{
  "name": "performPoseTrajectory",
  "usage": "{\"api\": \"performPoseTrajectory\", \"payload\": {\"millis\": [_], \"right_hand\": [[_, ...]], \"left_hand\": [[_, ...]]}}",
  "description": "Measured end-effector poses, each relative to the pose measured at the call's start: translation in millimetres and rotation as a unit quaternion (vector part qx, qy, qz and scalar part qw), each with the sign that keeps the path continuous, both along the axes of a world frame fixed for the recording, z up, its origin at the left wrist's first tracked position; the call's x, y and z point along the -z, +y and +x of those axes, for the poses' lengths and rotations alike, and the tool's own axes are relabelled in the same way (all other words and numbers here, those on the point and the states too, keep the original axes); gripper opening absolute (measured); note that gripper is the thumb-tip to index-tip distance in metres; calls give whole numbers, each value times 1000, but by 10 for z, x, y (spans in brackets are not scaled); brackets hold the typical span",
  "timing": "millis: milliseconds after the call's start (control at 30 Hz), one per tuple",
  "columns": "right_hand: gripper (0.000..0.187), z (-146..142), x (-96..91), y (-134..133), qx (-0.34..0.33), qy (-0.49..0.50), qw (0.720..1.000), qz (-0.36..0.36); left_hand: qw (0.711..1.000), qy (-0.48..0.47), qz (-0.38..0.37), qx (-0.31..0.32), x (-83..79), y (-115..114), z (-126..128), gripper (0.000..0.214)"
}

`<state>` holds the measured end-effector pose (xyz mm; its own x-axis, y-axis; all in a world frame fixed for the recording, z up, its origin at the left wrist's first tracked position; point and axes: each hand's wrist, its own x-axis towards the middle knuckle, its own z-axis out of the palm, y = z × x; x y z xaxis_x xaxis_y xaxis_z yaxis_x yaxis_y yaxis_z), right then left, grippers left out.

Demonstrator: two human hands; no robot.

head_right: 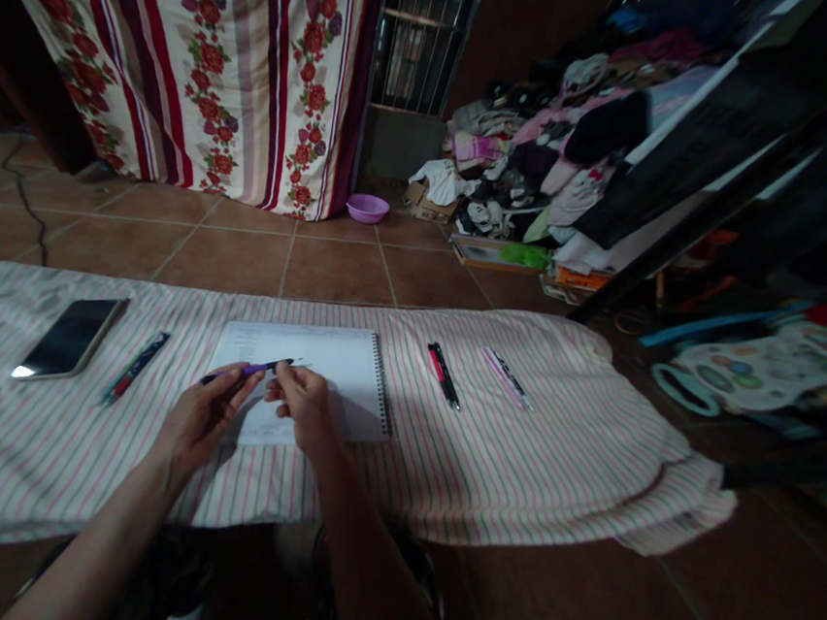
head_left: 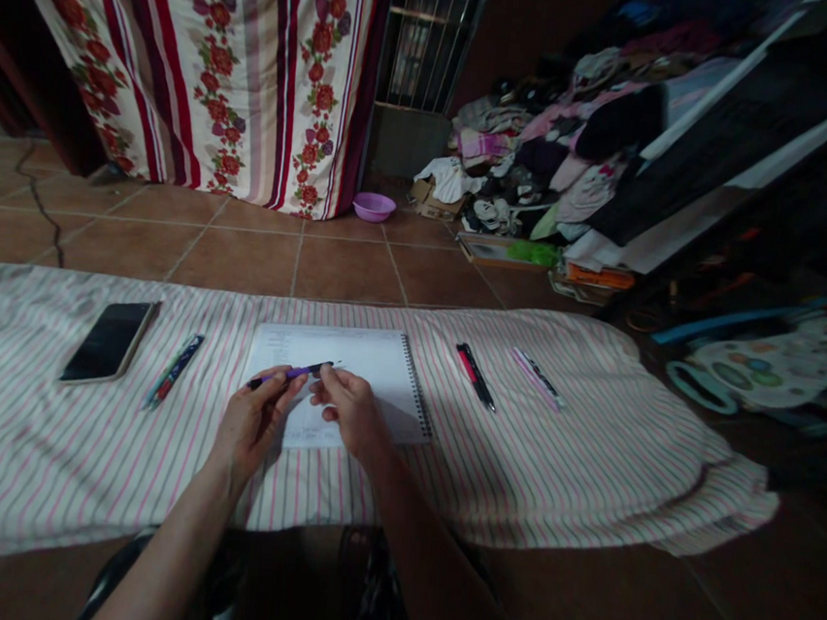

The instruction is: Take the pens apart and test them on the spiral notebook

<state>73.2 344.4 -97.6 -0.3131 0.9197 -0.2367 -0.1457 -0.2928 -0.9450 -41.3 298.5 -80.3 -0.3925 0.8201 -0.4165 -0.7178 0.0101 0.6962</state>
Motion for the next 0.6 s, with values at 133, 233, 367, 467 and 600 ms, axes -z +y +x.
{"api": "performPoseTrajectory", "payload": {"millis": [133, 233, 367, 467, 600], "right_hand": [[37, -26, 32, 20, 57, 49, 996, -43], [34, -4, 22, 43, 70, 53, 995, -49], [31, 37, -3, 27, 55, -2, 998, -11], [31, 41, 6, 13, 30, -19, 999, 11], [33, 11, 37, 26, 29, -9, 999, 15]], "left_hand": [[996, 55, -12, 70, 15, -24, 14, 16], [987, 105, -41, 110, 29, -38, -16, 17], [971, 178, -29, 154, 75, -57, -42, 23], [947, 271, -13, 175, 148, -56, -23, 34], [877, 451, -11, 163, 240, -50, 9, 32]]}}
